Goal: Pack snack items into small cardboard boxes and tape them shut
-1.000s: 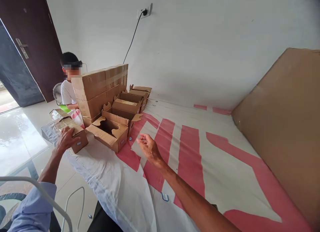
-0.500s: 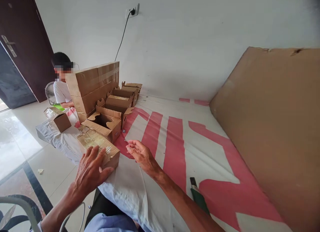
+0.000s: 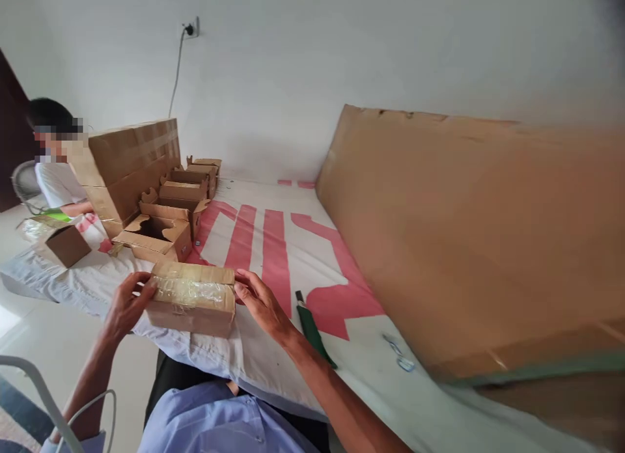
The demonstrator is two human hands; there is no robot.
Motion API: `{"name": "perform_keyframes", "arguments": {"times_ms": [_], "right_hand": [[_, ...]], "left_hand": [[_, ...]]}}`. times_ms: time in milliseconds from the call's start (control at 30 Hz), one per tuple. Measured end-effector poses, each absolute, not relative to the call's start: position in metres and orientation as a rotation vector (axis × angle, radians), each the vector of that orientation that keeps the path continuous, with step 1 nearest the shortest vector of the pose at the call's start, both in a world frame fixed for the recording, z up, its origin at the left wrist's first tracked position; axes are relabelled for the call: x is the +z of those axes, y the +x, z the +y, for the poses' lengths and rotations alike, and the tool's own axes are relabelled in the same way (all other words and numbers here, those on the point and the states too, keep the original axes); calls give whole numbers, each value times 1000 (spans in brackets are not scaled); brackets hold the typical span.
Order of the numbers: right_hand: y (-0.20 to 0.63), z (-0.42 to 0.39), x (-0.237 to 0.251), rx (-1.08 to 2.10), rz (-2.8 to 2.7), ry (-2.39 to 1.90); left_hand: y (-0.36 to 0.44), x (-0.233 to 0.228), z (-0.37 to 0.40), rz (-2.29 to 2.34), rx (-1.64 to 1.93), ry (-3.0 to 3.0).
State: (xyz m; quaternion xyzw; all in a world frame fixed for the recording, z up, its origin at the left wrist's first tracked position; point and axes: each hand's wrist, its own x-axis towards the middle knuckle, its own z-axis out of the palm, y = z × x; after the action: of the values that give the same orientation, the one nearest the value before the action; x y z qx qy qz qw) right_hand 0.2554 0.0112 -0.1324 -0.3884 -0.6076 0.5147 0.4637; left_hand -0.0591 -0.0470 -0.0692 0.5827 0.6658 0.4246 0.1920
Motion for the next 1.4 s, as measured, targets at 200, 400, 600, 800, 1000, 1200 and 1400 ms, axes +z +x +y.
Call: {"name": "perform_keyframes", "arguments": {"times_ms": [200,400,600,800,1000,1200,1400], "right_hand": [[339,24,-147,580,-1682,-1501],[384,-5,-177,322,-1958,-2180],[377,-9,-183,351,-2000,-2301],[378,4,-145,298,-1660,-1794],[330,-11,-56,835,-1949,-1115],[288,-8,-15,956,-2199,-886],[273,0,0,955,-2375,-841]], "left_hand": [[-57,-64,-37,1598,1137,1477],[-50,-69,-18,1498,1213,1587],[-51,-80,-14,1402,1224,1596],[-47,-79,-18,1365,1171,1585],[-38,-72,-25,1254,1143,1558],[-32,-75,-38,1237,1172,1548],[-35,-84,-44,1311,1154,1615]]}}
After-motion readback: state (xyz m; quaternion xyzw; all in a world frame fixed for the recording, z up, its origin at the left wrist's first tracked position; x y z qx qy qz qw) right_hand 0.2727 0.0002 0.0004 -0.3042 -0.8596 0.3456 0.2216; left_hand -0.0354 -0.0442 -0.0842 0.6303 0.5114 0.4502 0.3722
